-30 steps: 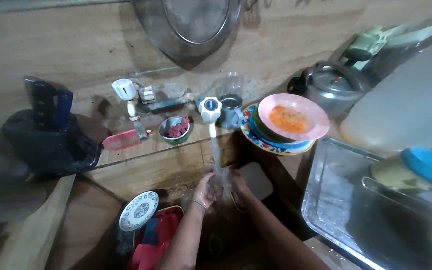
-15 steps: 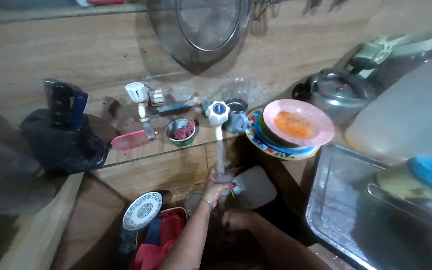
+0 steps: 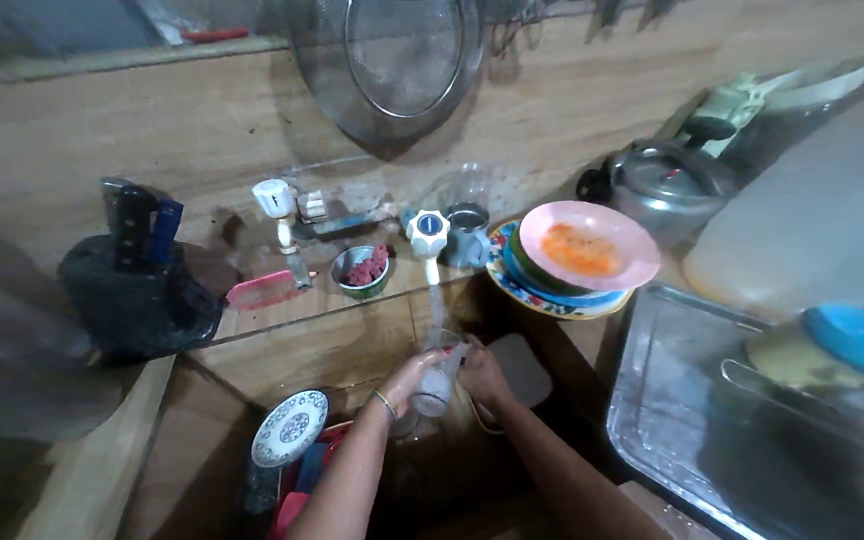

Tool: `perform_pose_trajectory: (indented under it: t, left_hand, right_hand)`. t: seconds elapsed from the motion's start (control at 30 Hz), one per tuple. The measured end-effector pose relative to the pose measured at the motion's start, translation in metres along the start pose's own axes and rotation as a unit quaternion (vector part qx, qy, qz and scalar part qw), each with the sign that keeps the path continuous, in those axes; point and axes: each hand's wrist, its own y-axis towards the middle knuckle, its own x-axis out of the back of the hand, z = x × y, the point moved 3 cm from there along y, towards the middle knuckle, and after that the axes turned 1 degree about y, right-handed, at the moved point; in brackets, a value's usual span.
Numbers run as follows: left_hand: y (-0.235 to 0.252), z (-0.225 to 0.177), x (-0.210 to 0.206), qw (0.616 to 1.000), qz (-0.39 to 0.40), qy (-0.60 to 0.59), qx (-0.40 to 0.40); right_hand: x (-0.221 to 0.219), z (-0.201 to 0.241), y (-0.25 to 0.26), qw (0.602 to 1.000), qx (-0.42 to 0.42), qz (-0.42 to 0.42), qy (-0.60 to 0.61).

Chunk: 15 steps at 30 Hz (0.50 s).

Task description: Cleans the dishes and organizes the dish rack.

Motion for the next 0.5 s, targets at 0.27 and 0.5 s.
perform_pose_trajectory:
  t: [0.27,0.5]
  left_hand:
    - [-0.038,0.000,0.010,0.943,0.076,-0.306,0.106]
    - [-0.070,0.011,0.018,0.907,-0.041,-0.416,0.055]
  right_hand:
    - [-0.013,-0.003,0.001,1.000,-0.026,-0.001,0.011]
    - [-0.016,-0.007,0.007,0.988,-0.061,0.004,0.143]
